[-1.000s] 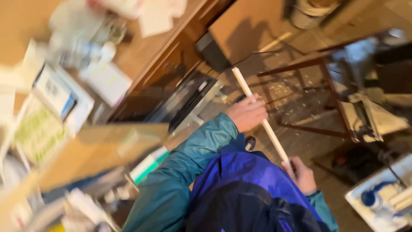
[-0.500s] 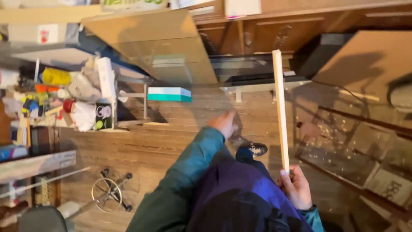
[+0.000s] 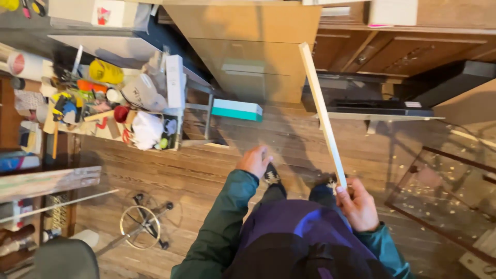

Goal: Measuring wooden strips against a poster and cutting them to size using a miter cutter.

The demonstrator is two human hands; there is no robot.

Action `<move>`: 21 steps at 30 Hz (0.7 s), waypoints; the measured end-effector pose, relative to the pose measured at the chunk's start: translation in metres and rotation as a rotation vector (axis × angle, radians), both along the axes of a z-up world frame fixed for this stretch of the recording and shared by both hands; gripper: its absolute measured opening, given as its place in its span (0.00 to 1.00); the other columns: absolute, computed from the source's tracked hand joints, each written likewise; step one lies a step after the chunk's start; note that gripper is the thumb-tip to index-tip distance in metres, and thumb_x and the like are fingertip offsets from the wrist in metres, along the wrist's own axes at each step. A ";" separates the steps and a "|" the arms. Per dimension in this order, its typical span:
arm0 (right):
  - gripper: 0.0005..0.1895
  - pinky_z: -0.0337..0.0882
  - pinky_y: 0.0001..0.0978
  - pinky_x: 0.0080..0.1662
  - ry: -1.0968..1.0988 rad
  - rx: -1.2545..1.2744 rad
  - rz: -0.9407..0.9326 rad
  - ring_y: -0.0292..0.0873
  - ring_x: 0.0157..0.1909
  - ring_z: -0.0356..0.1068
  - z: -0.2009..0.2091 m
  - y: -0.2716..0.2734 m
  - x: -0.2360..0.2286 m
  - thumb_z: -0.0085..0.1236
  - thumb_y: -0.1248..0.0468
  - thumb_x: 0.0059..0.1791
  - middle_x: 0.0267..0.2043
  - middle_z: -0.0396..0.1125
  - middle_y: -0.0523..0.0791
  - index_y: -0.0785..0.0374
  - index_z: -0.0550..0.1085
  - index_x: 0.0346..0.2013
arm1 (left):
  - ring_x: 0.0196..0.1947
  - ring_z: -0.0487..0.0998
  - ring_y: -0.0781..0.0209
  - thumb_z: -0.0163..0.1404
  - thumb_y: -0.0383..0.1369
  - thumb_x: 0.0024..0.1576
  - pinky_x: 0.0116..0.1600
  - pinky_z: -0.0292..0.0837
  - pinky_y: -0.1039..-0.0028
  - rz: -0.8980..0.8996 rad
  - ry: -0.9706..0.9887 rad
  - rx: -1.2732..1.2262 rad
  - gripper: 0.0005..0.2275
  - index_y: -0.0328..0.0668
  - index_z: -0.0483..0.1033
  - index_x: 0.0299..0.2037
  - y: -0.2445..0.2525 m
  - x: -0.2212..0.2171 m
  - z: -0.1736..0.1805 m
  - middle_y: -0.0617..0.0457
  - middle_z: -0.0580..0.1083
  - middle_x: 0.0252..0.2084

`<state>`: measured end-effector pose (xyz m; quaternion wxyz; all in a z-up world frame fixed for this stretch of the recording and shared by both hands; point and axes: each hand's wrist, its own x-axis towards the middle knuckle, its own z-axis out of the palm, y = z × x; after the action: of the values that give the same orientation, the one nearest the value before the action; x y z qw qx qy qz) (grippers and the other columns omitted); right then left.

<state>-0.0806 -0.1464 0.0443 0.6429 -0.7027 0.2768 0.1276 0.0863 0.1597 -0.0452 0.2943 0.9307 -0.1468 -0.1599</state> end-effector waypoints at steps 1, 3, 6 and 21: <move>0.10 0.57 0.25 0.22 0.003 0.004 -0.010 0.31 0.19 0.56 0.004 0.015 0.010 0.52 0.59 0.55 0.20 0.64 0.40 0.63 0.70 0.44 | 0.47 0.78 0.39 0.60 0.40 0.53 0.52 0.74 0.55 -0.010 0.003 0.004 0.17 0.38 0.77 0.47 0.014 0.021 0.009 0.40 0.78 0.46; 0.11 0.56 0.26 0.23 -0.012 0.021 -0.007 0.31 0.19 0.55 0.013 0.038 0.028 0.52 0.59 0.54 0.20 0.64 0.40 0.61 0.71 0.48 | 0.46 0.79 0.39 0.60 0.37 0.53 0.51 0.74 0.56 0.017 -0.095 -0.092 0.16 0.39 0.78 0.49 0.035 0.061 0.025 0.41 0.79 0.46; 0.10 0.65 0.27 0.25 -0.015 -0.189 0.117 0.32 0.20 0.64 0.031 0.069 0.060 0.56 0.60 0.52 0.18 0.67 0.41 0.62 0.74 0.45 | 0.42 0.82 0.46 0.61 0.36 0.54 0.51 0.76 0.62 0.131 -0.089 -0.158 0.13 0.40 0.79 0.46 0.057 0.136 0.044 0.44 0.80 0.43; 0.16 0.67 0.34 0.26 0.052 -0.231 0.242 0.39 0.18 0.63 0.020 0.076 0.239 0.64 0.59 0.46 0.16 0.62 0.45 0.59 0.74 0.46 | 0.49 0.80 0.45 0.66 0.36 0.51 0.54 0.76 0.60 0.224 -0.355 -0.083 0.21 0.35 0.75 0.51 0.097 0.634 -0.063 0.40 0.78 0.49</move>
<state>0.1582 -0.0700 0.0641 0.5302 -0.7966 0.2198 0.1896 0.7204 0.2564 -0.1077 0.3177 0.9419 -0.0984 0.0463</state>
